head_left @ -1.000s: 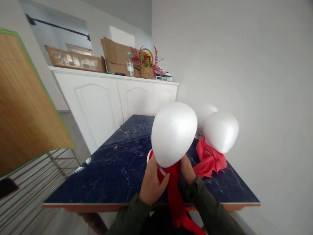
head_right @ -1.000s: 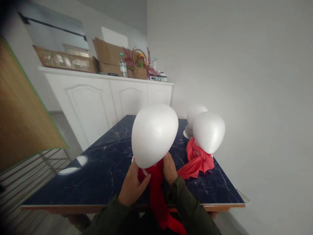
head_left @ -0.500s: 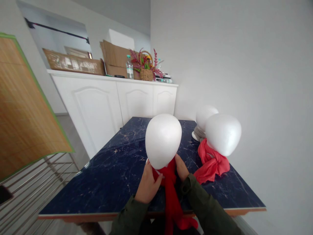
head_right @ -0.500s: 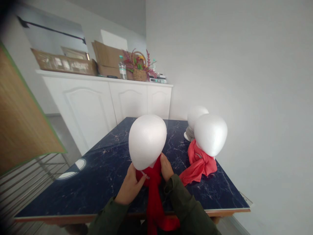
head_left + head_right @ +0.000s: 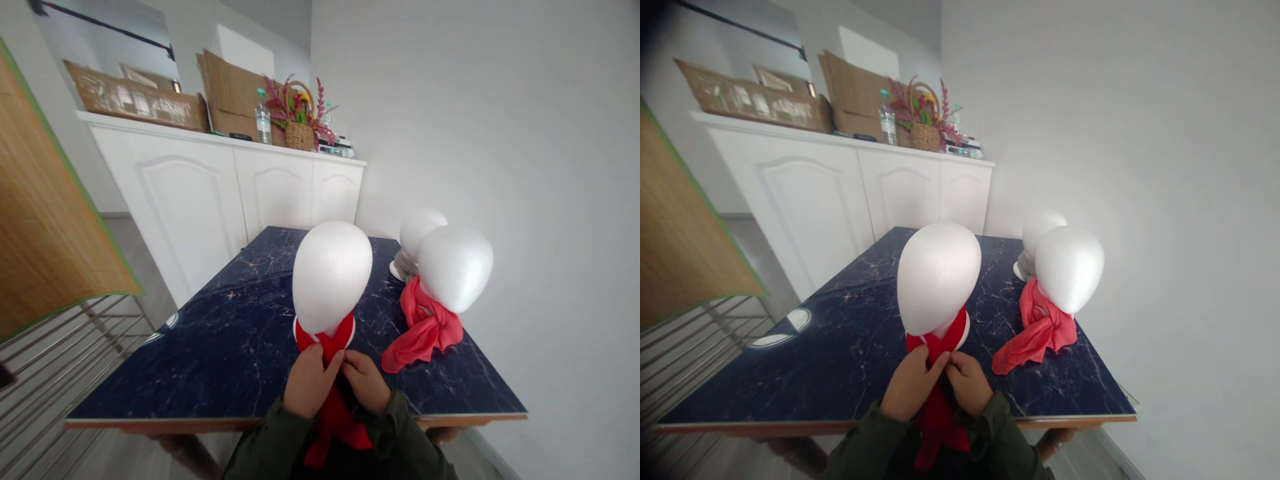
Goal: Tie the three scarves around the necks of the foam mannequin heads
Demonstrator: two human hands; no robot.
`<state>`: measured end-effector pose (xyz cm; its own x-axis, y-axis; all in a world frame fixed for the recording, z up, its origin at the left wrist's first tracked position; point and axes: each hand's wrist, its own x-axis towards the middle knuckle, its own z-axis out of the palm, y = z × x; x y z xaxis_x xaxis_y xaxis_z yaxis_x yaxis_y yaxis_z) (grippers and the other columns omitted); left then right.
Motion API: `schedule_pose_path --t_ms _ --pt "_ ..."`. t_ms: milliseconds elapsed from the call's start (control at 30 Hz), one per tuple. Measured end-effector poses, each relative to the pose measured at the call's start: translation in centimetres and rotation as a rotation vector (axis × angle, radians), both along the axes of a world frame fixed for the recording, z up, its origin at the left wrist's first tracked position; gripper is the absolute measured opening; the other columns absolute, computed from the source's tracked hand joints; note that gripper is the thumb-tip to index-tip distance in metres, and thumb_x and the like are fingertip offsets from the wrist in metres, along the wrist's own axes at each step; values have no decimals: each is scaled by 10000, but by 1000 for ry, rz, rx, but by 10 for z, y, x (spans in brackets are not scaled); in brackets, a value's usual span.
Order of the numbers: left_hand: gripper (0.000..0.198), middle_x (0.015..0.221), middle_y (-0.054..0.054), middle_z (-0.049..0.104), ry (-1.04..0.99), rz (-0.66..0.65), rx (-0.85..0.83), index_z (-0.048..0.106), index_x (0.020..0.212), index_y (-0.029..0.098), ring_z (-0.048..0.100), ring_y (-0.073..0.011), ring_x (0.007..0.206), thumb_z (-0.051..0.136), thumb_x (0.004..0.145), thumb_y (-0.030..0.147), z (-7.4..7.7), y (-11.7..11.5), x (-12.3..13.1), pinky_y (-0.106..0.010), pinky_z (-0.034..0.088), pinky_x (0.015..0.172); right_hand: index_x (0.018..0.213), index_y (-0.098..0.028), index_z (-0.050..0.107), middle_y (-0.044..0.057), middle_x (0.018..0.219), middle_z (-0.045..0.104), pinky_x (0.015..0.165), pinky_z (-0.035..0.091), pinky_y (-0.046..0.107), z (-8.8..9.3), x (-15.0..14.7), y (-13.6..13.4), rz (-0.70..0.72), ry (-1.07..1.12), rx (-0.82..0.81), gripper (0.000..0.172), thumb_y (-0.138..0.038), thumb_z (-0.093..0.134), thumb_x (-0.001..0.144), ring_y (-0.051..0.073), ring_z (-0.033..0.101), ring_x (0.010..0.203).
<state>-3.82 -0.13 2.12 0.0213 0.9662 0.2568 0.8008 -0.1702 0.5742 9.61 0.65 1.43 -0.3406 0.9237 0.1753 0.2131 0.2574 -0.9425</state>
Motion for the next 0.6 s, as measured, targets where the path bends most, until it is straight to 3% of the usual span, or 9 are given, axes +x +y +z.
schedule_pose_path --t_ms 100,200,300,367,467,600 --pt "278 657 -73 573 -97 76 -24 492 663 179 574 -223 677 394 835 375 -1 5 -1 -326 404 655 692 -166 536 -2 630 582 579 449 243 -7 -7 7 -20 114 -244 200 -346 484 761 123 570 594" --pt "234 711 -62 603 -471 64 -24 529 728 170 582 -202 702 419 825 352 -5 6 -5 -310 416 678 679 -168 497 -8 543 542 394 388 217 -11 -10 13 -168 44 -438 344 -500 459 759 120 542 423" --pt "317 851 -74 647 -962 14 -110 566 957 142 602 -200 773 477 799 402 -7 4 -6 -308 441 707 592 -155 511 -1 475 513 326 303 199 -8 -13 19 -150 -150 -372 461 -583 449 752 100 480 335" --pt "407 916 -85 657 -1186 -5 -167 559 1058 129 609 -205 818 534 766 410 -8 3 -6 -313 448 740 559 -146 541 0 458 507 362 312 199 -5 -16 23 -91 -152 -273 467 -578 499 731 87 466 366" --pt "431 985 -84 655 -1332 -8 -181 576 1078 129 600 -202 906 595 731 383 -8 0 -7 -314 425 849 629 -146 602 -4 531 555 474 370 208 -4 -20 28 -37 130 -221 376 -519 603 673 87 481 484" --pt "380 975 -86 657 -1432 -30 -241 593 1018 118 600 -200 931 611 731 366 -8 -7 -12 -315 425 883 613 -163 555 -74 404 407 370 234 187 -7 -20 33 -105 424 -481 330 -464 689 589 48 305 369"
